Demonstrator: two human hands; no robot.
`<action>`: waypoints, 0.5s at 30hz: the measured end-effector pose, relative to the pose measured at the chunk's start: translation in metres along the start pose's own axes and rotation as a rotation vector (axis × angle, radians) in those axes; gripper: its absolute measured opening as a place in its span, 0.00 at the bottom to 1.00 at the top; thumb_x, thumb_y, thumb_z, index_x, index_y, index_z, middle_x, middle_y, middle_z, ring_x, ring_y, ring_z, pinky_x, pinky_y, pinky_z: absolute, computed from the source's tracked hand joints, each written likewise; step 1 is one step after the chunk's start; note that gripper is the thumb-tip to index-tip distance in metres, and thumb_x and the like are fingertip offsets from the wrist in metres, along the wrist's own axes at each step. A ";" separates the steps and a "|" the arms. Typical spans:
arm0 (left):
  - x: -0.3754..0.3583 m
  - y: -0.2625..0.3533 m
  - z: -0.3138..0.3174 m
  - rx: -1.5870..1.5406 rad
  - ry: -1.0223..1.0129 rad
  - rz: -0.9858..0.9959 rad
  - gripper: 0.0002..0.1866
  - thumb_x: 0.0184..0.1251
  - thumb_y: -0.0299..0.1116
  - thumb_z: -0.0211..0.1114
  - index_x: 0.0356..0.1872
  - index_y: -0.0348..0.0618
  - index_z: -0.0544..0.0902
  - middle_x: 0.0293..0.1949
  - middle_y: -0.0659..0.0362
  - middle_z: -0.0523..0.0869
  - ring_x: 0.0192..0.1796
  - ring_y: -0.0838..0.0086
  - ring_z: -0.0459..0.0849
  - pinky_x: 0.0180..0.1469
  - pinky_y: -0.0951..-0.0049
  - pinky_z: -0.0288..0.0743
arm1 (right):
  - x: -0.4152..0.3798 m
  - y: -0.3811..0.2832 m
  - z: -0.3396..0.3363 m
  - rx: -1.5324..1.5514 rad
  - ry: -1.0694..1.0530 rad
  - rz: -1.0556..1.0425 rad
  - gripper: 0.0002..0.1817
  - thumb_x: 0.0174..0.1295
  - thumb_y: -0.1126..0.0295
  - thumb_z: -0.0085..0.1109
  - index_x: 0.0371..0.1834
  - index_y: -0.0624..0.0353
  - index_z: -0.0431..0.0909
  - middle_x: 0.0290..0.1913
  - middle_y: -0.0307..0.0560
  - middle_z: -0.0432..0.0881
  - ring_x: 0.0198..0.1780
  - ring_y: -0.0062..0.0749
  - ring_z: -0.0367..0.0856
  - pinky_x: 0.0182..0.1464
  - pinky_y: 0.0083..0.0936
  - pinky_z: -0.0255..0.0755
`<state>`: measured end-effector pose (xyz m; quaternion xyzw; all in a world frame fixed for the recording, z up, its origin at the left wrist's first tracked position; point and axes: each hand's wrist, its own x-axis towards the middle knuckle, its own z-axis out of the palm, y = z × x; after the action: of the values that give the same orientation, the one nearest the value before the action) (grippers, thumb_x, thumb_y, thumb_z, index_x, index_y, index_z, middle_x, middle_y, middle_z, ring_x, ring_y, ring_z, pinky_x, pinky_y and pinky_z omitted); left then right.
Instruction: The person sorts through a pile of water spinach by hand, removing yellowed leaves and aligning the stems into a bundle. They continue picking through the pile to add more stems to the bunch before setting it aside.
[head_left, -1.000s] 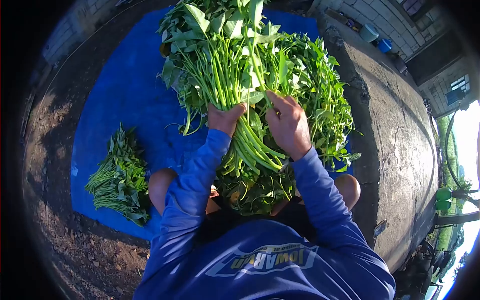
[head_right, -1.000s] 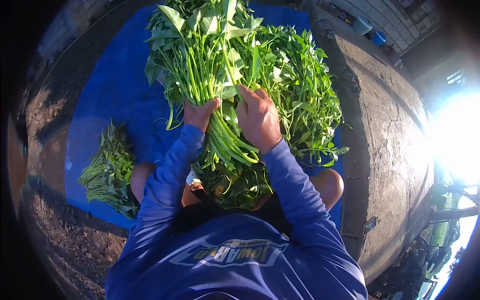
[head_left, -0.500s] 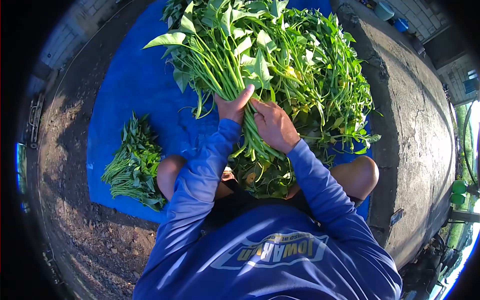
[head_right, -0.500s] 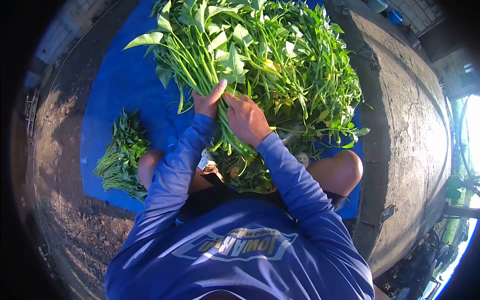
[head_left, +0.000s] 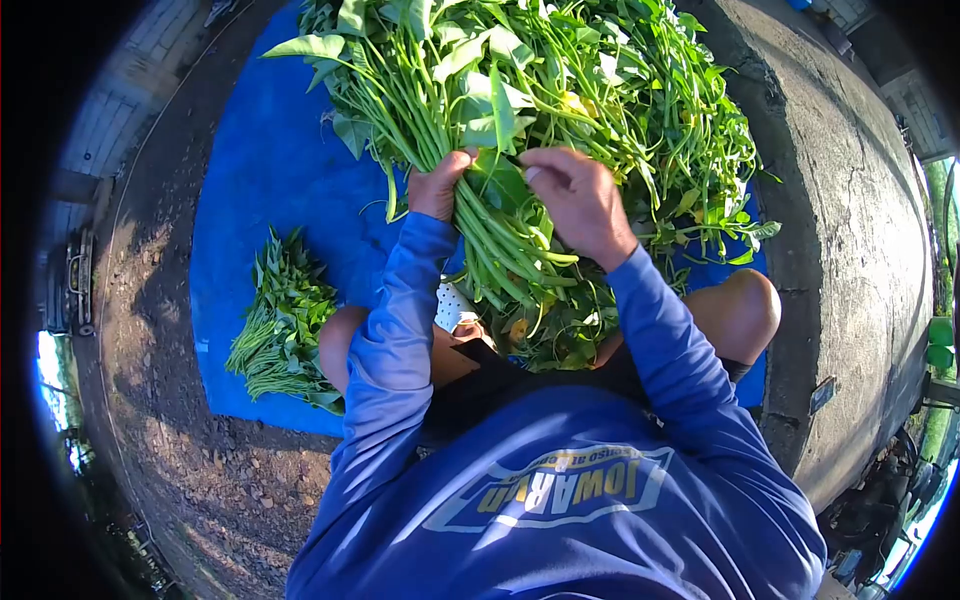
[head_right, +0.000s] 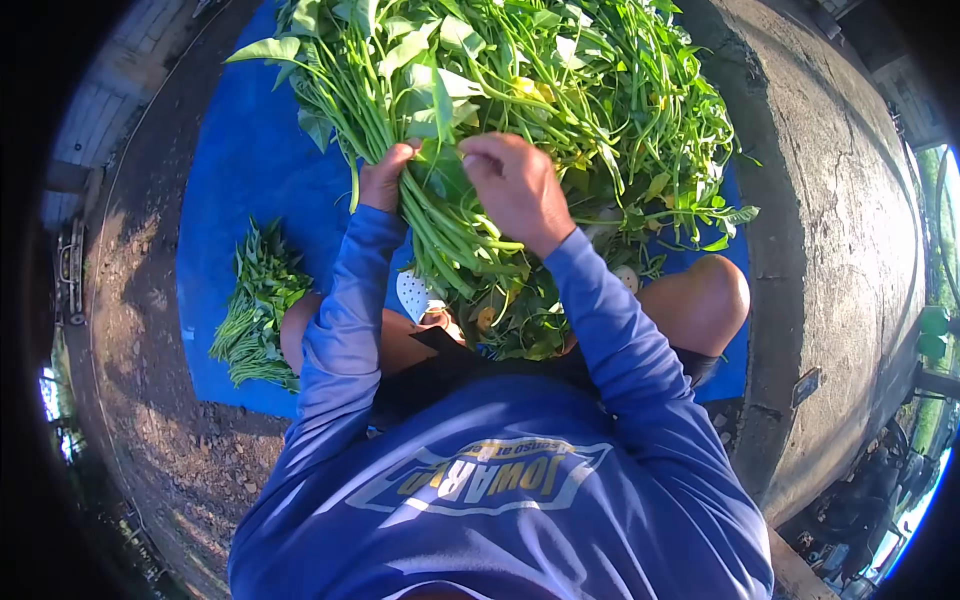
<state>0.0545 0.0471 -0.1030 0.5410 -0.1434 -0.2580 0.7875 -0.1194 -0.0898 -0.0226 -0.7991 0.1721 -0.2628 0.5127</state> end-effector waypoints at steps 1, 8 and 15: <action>-0.003 0.010 0.003 0.010 0.000 -0.011 0.15 0.67 0.33 0.72 0.50 0.34 0.89 0.43 0.56 0.91 0.41 0.71 0.90 0.47 0.68 0.86 | 0.005 -0.011 -0.008 0.011 0.015 -0.025 0.12 0.69 0.73 0.61 0.51 0.65 0.88 0.42 0.57 0.89 0.42 0.41 0.91 0.48 0.34 0.83; -0.017 0.046 0.034 -0.010 -0.065 0.028 0.14 0.69 0.32 0.71 0.51 0.37 0.88 0.43 0.57 0.92 0.40 0.73 0.90 0.45 0.71 0.86 | 0.034 -0.022 -0.009 -0.439 -0.251 -0.647 0.15 0.62 0.72 0.65 0.53 0.56 0.81 0.45 0.50 0.86 0.44 0.53 0.87 0.48 0.47 0.83; -0.003 0.036 0.019 -0.082 -0.118 -0.024 0.17 0.64 0.29 0.75 0.53 0.35 0.89 0.46 0.57 0.92 0.45 0.71 0.91 0.53 0.68 0.85 | -0.008 -0.024 -0.032 -0.531 -0.396 -0.414 0.10 0.65 0.68 0.68 0.46 0.59 0.85 0.40 0.51 0.85 0.43 0.51 0.85 0.48 0.44 0.81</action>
<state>0.0519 0.0441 -0.0625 0.4937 -0.1725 -0.3047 0.7960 -0.1445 -0.0990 0.0082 -0.9571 -0.0329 -0.1478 0.2472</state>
